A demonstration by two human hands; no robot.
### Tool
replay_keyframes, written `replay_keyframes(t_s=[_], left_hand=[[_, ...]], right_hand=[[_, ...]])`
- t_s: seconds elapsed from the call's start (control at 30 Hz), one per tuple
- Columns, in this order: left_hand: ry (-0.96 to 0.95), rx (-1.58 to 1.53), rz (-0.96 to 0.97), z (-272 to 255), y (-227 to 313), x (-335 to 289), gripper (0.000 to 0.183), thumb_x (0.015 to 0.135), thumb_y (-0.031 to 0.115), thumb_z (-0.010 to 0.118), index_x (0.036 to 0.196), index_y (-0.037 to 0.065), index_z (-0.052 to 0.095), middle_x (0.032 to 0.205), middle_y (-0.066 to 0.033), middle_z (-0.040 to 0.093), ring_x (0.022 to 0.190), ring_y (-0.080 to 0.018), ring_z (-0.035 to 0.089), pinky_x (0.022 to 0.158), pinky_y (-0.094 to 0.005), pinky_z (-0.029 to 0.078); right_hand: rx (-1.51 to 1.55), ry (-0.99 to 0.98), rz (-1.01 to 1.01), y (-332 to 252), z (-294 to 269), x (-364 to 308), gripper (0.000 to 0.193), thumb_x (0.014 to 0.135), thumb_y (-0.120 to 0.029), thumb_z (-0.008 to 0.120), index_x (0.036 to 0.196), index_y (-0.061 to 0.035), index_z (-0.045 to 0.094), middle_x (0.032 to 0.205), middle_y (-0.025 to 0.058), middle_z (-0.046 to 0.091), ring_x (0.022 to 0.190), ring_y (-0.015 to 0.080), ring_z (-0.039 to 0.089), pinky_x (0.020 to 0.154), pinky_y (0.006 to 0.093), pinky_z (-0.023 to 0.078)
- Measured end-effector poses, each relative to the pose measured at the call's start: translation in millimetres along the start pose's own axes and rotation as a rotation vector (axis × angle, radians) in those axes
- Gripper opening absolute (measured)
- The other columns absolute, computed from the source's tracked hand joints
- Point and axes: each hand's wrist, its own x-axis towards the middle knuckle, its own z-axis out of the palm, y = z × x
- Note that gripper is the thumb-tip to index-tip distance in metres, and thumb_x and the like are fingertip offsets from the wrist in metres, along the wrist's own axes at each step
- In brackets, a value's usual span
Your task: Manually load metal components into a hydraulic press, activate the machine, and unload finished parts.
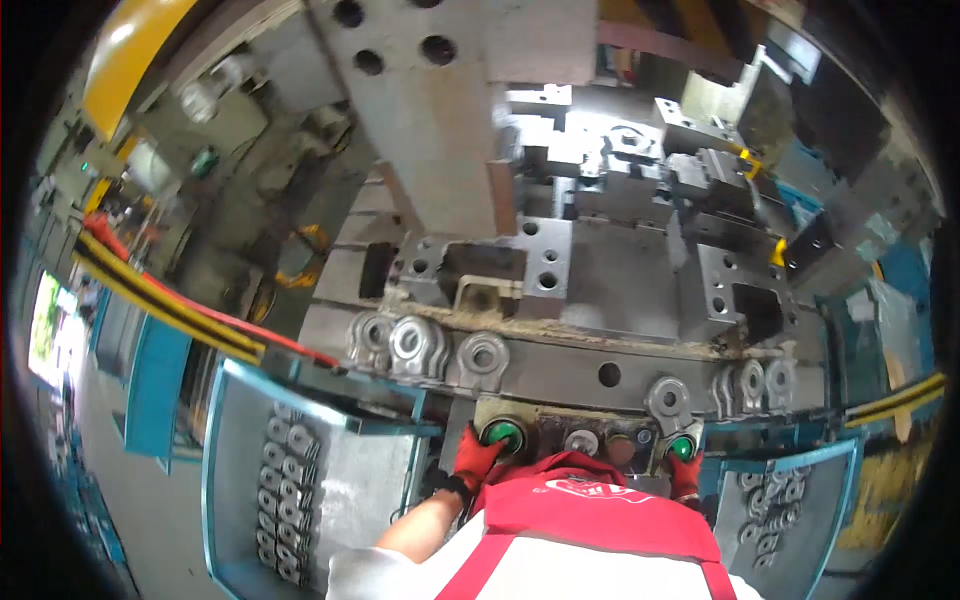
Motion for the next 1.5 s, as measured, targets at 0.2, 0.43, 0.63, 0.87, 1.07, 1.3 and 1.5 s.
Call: replay_keyframes(t_s=[0.2, 0.43, 0.63, 0.87, 1.07, 1.3, 1.5], left_hand=[[0.076, 0.045, -0.007, 7, -6, -4, 0.095, 0.067, 0.044, 0.074, 0.136, -0.002, 0.027, 0.127, -0.0267, 0.045, 0.118, -0.0391, 0.045, 0.097, -0.0407, 0.039], [0.068, 0.109, -0.074, 5, 4, -7, 0.096, 0.067, 0.046, 0.074, 0.137, 0.003, 0.025, 0.124, -0.0276, 0.047, 0.112, -0.0405, 0.050, 0.090, -0.0438, 0.044], [0.066, 0.064, -0.109, 4, 9, -11, 0.097, 0.065, 0.050, 0.073, 0.137, 0.003, 0.027, 0.124, -0.0269, 0.047, 0.112, -0.0391, 0.051, 0.091, -0.0434, 0.043], [0.081, -0.020, -0.076, 4, 7, -11, 0.095, 0.062, 0.052, 0.073, 0.132, 0.002, 0.034, 0.123, -0.0270, 0.048, 0.113, -0.0392, 0.050, 0.093, -0.0441, 0.043], [0.060, -0.010, -0.060, 10, 4, -12, 0.091, 0.062, 0.054, 0.072, 0.128, 0.002, 0.037, 0.121, -0.0275, 0.049, 0.110, -0.0404, 0.051, 0.091, -0.0449, 0.043], [-0.009, 0.029, 0.139, -81, 31, -7, 0.058, 0.075, 0.046, 0.066, 0.112, 0.003, 0.058, 0.095, -0.0169, 0.065, 0.089, -0.0304, 0.063, 0.078, -0.0390, 0.048], [0.701, -0.235, 0.333, -200, 101, 40, 0.058, 0.076, 0.037, 0.066, 0.119, 0.001, 0.051, 0.104, -0.0221, 0.060, 0.101, -0.0374, 0.056, 0.088, -0.0416, 0.044]], right_hand=[[-0.130, -0.028, -0.026, 6, -7, 13, 0.103, 0.062, -0.032, 0.080, 0.142, -0.0033, 0.022, 0.138, 0.0262, 0.033, 0.125, 0.0387, 0.037, 0.103, 0.0447, 0.033], [-0.134, -0.132, -0.123, -12, -15, 17, 0.101, 0.063, -0.034, 0.081, 0.139, 0.0008, 0.025, 0.136, 0.0240, 0.036, 0.123, 0.0338, 0.040, 0.102, 0.0417, 0.034], [0.023, -0.087, -0.096, 9, -4, 32, 0.105, 0.062, -0.038, 0.082, 0.139, 0.0033, 0.023, 0.137, 0.0215, 0.036, 0.123, 0.0312, 0.040, 0.102, 0.0387, 0.033], [-0.157, -0.048, -0.225, 87, 14, 103, 0.099, 0.065, -0.039, 0.080, 0.137, 0.0031, 0.027, 0.134, 0.0201, 0.038, 0.118, 0.0298, 0.042, 0.099, 0.0387, 0.034], [-0.161, -0.042, -0.196, 18, 38, 59, 0.096, 0.066, -0.037, 0.079, 0.137, 0.0009, 0.027, 0.132, 0.0185, 0.040, 0.115, 0.0286, 0.043, 0.094, 0.0380, 0.036], [-0.107, -0.073, -0.148, 3, 31, 56, 0.093, 0.067, -0.035, 0.078, 0.137, -0.0018, 0.028, 0.129, 0.0167, 0.042, 0.111, 0.0271, 0.045, 0.089, 0.0373, 0.037], [-0.073, -0.074, -0.098, -3, 20, 47, 0.090, 0.068, -0.033, 0.078, 0.137, -0.0040, 0.028, 0.126, 0.0151, 0.044, 0.107, 0.0259, 0.047, 0.085, 0.0367, 0.038]])
